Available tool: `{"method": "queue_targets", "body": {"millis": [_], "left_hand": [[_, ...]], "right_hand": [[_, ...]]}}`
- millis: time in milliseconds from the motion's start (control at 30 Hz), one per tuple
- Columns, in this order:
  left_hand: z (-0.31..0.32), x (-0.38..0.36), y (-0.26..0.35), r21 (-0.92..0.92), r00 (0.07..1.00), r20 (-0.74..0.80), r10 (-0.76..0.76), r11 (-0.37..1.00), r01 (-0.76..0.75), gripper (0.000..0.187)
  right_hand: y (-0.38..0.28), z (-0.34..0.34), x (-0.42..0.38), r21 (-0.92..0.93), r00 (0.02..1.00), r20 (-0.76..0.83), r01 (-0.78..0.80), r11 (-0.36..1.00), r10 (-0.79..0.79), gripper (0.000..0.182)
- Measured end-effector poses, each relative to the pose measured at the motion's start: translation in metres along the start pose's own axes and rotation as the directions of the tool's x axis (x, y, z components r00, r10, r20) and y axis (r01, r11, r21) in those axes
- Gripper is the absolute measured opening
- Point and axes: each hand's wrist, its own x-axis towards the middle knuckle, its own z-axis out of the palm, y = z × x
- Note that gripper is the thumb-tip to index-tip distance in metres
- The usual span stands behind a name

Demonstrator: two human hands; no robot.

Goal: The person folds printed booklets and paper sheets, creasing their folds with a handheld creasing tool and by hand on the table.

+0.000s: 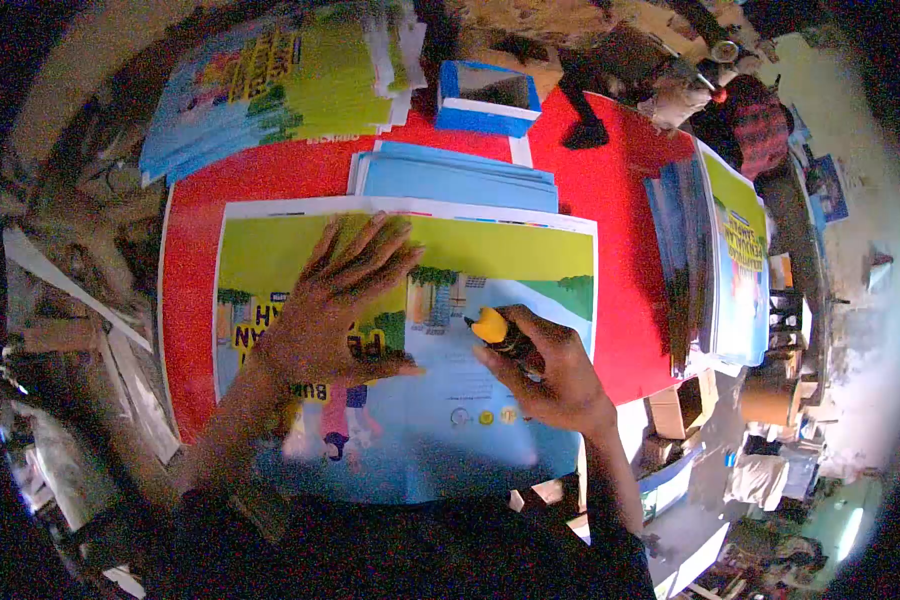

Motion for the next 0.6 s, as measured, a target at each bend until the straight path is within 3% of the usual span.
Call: {"method": "queue_targets", "body": {"millis": [67,133,267,333,400,600], "left_hand": [[0.001,0.001,-0.001,-0.002,1.000,-0.001,-0.004,1.000,0.004,0.114],[0.002,-0.002,-0.003,-0.003,1.000,0.005,-0.014,1.000,0.014,0.114],[0.006,-0.006,-0.003,-0.021,0.998,-0.056,-0.042,0.999,0.041,0.108],[0.006,-0.007,-0.004,-0.027,0.993,-0.097,-0.064,0.998,0.061,0.106],[0.007,-0.007,-0.005,-0.068,0.987,-0.149,-0.068,0.996,0.058,0.095],[0.015,-0.010,-0.011,-0.098,0.979,-0.194,-0.056,0.994,0.037,0.090]], "right_hand": [[-0.008,0.001,0.003,0.023,0.998,0.049,-0.049,0.999,0.048,0.036],[-0.013,0.007,0.008,-0.087,0.995,0.071,0.083,0.993,-0.077,0.037],[-0.013,0.023,0.017,-0.171,0.986,0.092,0.155,0.973,-0.141,0.041],[-0.007,0.023,0.028,-0.355,0.932,0.120,0.363,0.862,-0.343,0.042],[-0.005,0.022,0.038,-0.350,0.928,0.128,0.371,0.860,-0.349,0.043],[-0.014,0.018,0.051,-0.395,0.937,0.197,0.345,0.851,-0.288,0.046]]}}
